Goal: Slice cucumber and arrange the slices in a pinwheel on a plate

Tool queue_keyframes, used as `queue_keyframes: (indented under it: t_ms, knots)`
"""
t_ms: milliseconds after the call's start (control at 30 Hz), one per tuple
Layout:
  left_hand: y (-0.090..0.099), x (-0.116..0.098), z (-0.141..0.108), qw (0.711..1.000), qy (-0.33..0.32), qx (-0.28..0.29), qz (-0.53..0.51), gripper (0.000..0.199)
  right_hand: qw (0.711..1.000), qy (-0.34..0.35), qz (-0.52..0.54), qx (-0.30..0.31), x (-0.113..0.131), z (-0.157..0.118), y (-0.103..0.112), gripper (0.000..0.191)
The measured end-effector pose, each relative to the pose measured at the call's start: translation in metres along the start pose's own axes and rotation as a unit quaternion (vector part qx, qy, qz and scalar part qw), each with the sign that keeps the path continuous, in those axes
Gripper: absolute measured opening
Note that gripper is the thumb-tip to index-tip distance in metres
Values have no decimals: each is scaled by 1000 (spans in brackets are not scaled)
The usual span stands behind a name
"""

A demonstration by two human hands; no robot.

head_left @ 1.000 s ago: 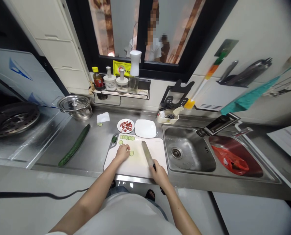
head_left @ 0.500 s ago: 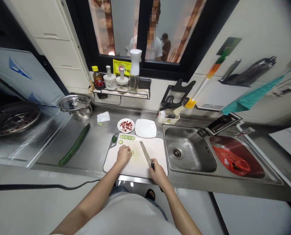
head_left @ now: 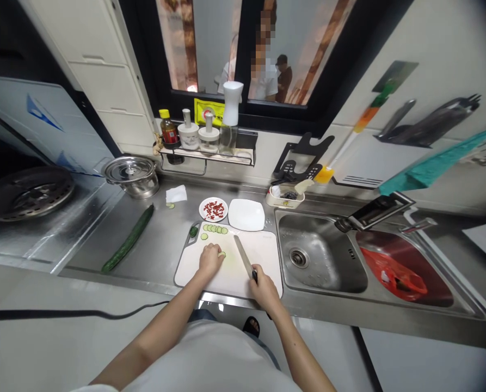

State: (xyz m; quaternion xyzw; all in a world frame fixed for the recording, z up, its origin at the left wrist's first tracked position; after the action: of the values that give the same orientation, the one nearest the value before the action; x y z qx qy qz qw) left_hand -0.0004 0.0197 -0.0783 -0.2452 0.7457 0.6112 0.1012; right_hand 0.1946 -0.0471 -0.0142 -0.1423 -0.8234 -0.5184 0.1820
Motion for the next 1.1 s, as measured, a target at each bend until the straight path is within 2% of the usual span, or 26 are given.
queue_keyframes:
  t_ms: [267,433,600,867,1100]
  knots:
    - [-2,-1,3,999,20,17,-27,5,1000,5,-12,3,0,-1,2,42]
    - [-2,0,3,999,16,19,-43,12,999,-1,-43,8,2,-3,5,45]
    - [2,9,13,996,42,-16,-77,12,997,-15,-70,17,3,-5,7,49]
    - [19,31,36,977,151,-106,-110,15,997,-13,-69,23,2,-7,7,52]
    - [20,43,43,978,163,-120,-61,17,998,-2,-60,19,0,-8,4,53]
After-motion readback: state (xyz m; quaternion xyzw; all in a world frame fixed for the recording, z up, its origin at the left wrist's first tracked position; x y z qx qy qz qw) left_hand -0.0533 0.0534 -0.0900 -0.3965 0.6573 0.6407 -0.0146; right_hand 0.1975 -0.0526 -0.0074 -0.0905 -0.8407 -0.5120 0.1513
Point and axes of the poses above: each hand's wrist, its own z-axis towards the middle knuckle, its own y-axis out of the back of the hand, x = y × z, the point moved 1 cm from there along z, towards the middle knuckle, and after that the axes turned 8 degrees about y, right-handed, at the moved point
